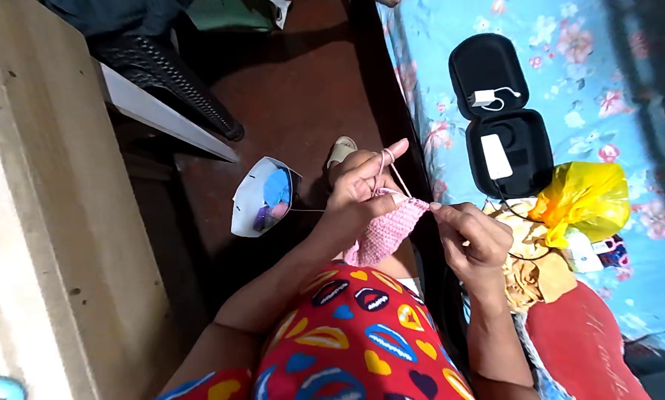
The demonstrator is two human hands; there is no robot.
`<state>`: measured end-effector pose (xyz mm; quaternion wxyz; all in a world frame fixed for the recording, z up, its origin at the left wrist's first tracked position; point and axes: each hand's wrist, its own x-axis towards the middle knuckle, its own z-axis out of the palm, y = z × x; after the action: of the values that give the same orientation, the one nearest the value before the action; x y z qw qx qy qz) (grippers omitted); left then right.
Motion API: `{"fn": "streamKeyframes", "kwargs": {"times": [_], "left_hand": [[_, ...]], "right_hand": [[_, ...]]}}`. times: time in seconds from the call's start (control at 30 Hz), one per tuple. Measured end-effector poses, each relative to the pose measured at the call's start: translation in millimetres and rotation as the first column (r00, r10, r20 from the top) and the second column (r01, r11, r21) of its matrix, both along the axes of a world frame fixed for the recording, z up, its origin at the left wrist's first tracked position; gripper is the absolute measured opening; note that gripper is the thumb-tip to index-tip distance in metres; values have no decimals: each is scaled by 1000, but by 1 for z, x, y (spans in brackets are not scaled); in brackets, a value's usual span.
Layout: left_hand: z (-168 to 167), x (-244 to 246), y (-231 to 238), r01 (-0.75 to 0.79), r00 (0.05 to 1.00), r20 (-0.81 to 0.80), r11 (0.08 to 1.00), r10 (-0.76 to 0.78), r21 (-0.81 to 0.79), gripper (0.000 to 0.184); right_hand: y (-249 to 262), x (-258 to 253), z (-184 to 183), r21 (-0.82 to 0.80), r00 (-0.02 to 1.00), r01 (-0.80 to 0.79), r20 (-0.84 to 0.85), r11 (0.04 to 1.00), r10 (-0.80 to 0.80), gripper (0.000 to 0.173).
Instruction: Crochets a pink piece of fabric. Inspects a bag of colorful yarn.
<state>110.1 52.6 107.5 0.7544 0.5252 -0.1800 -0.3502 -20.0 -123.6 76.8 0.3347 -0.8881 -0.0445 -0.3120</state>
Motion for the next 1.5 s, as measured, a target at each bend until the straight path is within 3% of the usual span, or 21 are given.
{"fn": "streamKeyframes", "kwargs": {"times": [0.13,0.27,0.37,0.43,0.5,0.57,0.63,0.73,0.83,0.93,1.07,1.23,1.5], "left_hand": [[0,7,3,46,992,-114,999,-47,-7,62],[-1,4,3,51,995,-84,998,-49,20,63],[-8,-5,-6,-34,962,271,999,33,-1,60],[-15,-12,-8,-59,902,427,998,67,-34,55],[-19,-16,-9,-68,914,395,995,90,-70,52],[-20,-16,-6,-77,952,289,993,99,-87,50],[-18,-15,-3,-87,979,178,993,99,-78,49],[-10,-15,-2,-113,990,76,993,116,-46,47],[-8,-14,-3,-135,989,51,989,138,-54,49],[-9,-13,-3,-151,986,71,988,153,-30,49],[-8,-15,-3,-195,965,179,981,192,-4,49],[-10,-17,-4,-225,920,328,974,213,-2,48],[-11,-17,-3,-194,947,266,981,178,32,51]], "right_hand": [[-6,-2,-2,44,998,-45,-33,998,47,22],[-6,-3,-5,297,988,-102,-80,949,132,23],[3,-1,-1,567,968,-101,-133,817,212,27],[9,1,1,753,952,-71,-145,654,270,31],[10,3,1,872,947,-16,-144,488,287,29],[10,5,-1,895,948,-11,-133,446,289,28],[8,4,-2,819,956,-43,-132,572,261,28],[0,4,-1,546,973,-99,-123,832,197,29],[-9,3,0,232,982,-88,-145,969,124,34],[-13,1,5,21,986,-49,-160,999,52,39],[-11,0,10,-124,988,-16,-152,992,-3,38],[-5,2,8,-196,992,17,-121,980,-42,37],[-1,1,4,-207,994,36,-97,978,-57,36]]}}
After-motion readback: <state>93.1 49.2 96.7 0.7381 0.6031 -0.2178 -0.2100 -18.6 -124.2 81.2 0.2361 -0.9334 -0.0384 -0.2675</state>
